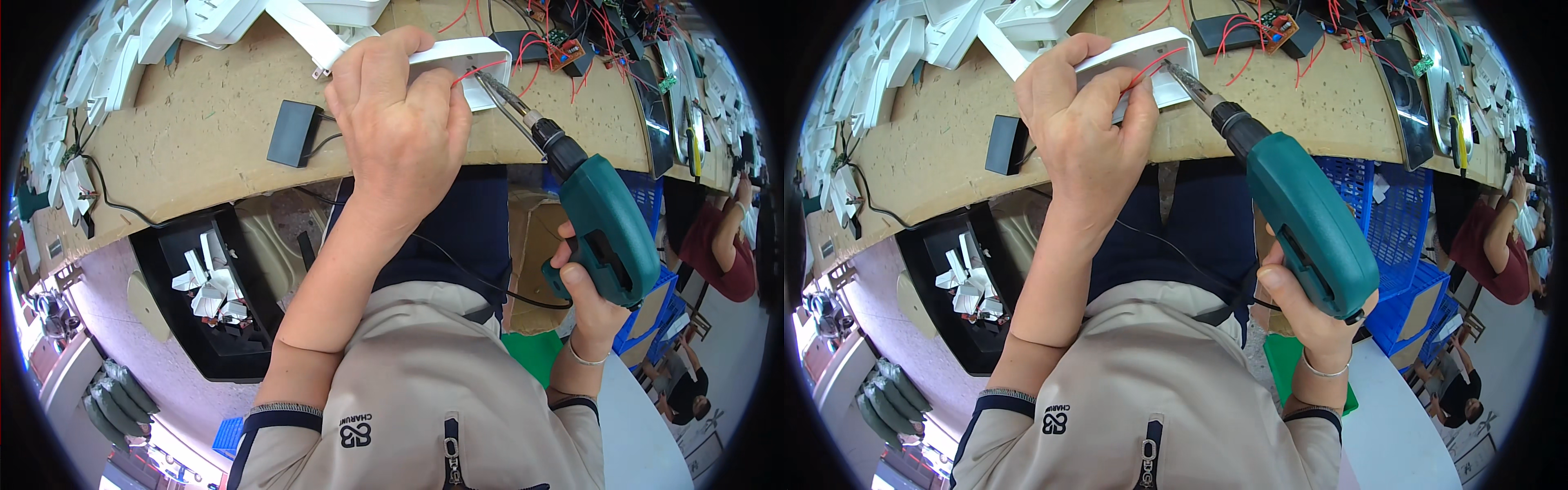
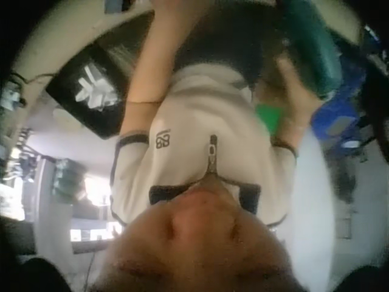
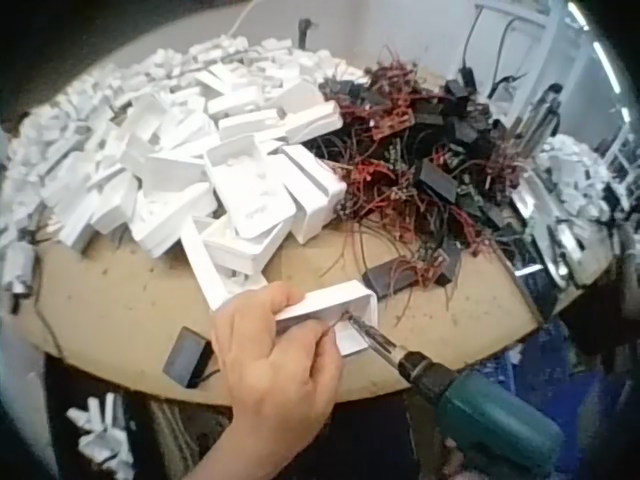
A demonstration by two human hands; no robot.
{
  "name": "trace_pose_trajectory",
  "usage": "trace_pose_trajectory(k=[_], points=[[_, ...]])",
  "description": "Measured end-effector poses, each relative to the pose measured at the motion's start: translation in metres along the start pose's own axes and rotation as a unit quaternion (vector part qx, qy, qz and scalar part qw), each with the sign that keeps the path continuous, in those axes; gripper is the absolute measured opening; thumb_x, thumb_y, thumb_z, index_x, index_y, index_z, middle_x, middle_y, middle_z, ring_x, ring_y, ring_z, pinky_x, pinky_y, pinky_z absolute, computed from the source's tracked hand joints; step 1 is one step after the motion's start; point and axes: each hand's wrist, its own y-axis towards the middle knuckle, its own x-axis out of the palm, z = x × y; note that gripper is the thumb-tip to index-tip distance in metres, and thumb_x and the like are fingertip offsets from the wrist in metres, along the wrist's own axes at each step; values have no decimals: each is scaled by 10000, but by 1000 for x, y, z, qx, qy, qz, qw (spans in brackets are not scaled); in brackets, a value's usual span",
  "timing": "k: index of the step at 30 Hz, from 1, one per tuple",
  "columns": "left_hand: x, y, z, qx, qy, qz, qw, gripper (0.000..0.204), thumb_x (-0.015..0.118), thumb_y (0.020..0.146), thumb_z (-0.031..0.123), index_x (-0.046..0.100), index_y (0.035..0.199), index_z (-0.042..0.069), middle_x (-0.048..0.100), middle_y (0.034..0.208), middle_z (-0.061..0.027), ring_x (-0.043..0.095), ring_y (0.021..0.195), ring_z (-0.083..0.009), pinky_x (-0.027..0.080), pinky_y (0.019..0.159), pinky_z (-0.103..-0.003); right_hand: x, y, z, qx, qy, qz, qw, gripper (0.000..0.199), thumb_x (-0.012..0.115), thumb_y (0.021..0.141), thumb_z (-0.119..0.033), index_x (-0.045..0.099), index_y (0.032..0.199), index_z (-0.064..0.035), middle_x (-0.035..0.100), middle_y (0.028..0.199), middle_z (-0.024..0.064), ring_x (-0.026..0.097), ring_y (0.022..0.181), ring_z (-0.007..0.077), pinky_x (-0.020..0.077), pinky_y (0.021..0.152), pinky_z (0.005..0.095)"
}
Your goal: Soldering wires onto electronic components inside a plastic housing at an assembly workstation.
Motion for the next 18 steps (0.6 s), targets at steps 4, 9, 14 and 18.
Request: trace_pose_trajectory(k=[4, 9, 14, 18], points=[[1, 0, -1, 1, -4, 4, 1000, 86, 673, 614, 76, 619, 679, 57, 546, 1048, -64, 454, 983, -273, 324, 789, -402, -2, 2, 1, -13, -12, -7, 1000, 391, 749, 678, -3, 591, 1028, 71, 634, 795, 95, 587, 672, 142, 465, 582, 240], [2, -1, -1, 1, -9, 6, 1000, 84, 670, 617, 72, 620, 683, 58, 546, 1047, -63, 455, 980, -272, 322, 788, -401, -4, 1, 0, -3, -23, -6, 1000, 436, 755, 674, -4, 571, 1062, 70, 626, 813, 91, 586, 688, 136, 465, 598, 232], [2, 0, -1, 1, -9, 5, 1000, 86, 668, 619, 69, 624, 692, 57, 545, 1049, -63, 454, 980, -272, 321, 786, -399, -4, 0, -2, 10, -29, 3, 1000, 491, 765, 667, -14, 546, 1098, 71, 623, 823, 93, 585, 686, 125, 469, 608, 225], [2, -1, -1, 2, -11, 4, 1000, 86, 667, 620, 67, 624, 693, 56, 544, 1052, -65, 455, 982, -272, 320, 785, -398, -6, 2, -2, 4, -43, 0, 999, 554, 773, 652, -16, 523, 1134, 93, 626, 838, 98, 590, 683, 121, 473, 620, 226]])
